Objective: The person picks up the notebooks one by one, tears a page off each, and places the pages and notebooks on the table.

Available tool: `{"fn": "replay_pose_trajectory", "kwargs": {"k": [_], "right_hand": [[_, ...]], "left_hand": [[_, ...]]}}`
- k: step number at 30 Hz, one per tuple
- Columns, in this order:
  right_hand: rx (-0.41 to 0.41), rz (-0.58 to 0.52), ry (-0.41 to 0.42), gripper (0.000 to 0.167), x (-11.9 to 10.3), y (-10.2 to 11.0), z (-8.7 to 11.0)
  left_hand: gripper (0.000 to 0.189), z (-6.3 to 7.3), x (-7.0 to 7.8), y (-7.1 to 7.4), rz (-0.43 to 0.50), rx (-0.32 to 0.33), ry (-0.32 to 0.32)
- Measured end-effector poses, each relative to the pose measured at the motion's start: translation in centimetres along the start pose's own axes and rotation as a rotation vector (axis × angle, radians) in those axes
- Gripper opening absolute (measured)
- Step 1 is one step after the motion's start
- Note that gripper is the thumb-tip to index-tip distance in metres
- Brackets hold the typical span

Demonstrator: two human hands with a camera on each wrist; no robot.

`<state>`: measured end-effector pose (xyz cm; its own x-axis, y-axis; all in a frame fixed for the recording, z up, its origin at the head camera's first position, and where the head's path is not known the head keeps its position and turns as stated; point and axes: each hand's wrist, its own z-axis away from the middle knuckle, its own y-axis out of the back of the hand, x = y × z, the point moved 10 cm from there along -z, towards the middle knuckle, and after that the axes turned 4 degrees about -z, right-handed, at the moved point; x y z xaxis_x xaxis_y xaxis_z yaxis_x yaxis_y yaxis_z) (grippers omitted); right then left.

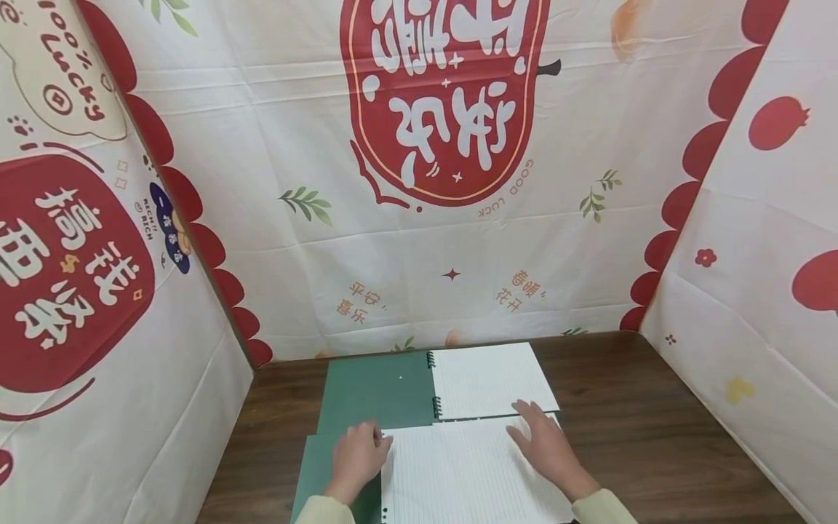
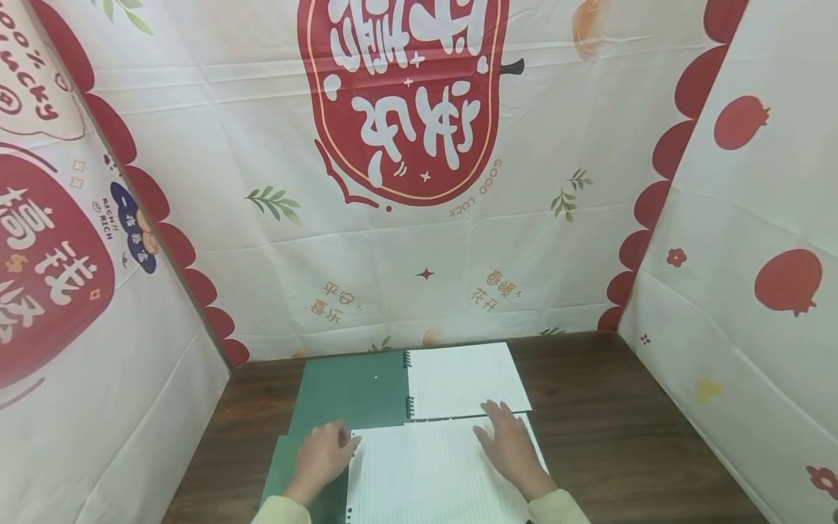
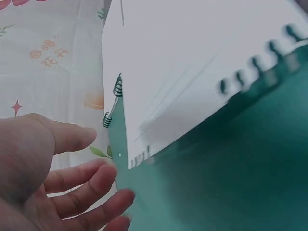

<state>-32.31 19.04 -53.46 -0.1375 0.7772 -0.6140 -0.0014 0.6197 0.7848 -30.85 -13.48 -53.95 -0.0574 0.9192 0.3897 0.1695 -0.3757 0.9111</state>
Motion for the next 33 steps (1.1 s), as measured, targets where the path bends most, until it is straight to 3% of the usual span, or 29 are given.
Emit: {"fn": "replay_pose_trajectory", "kwargs": {"k": [3, 8, 14, 20, 26, 33], "right_hand": [[-0.006, 0.000, -0.017, 0.049, 0.9, 0.5, -1.1], [-0.026, 0.006, -0.054, 0.053, 2.6, 1.1, -2.9], [-0.067, -0.027, -0.117, 0.057, 4.7, 1.2, -4.6], [-0.075, -0.013, -0.150, 0.060, 6.2, 0.4, -6.1], [-0.047, 0.032, -0.127, 0.063, 6.9, -0.5, -7.4], [-0.047, 0.092, -0.154, 0.078, 7.8, -1.7, -7.5]], "left_hand": [[0.022, -1.0, 0.6, 0.7, -0.014, 0.031, -0.041], [0.027, -2.4, 1.1, 1.1, 0.002, 0.045, -0.074], [0.040, -4.2, 1.1, 0.0, 0.045, -0.015, -0.062], [0.049, -5.9, 0.0, -1.3, 0.019, -0.050, -0.035], [0.056, -6.7, -1.1, -2.0, 0.006, -0.077, 0.005], [0.068, -6.6, -1.5, -3.6, -0.021, -0.087, -0.019]]}}
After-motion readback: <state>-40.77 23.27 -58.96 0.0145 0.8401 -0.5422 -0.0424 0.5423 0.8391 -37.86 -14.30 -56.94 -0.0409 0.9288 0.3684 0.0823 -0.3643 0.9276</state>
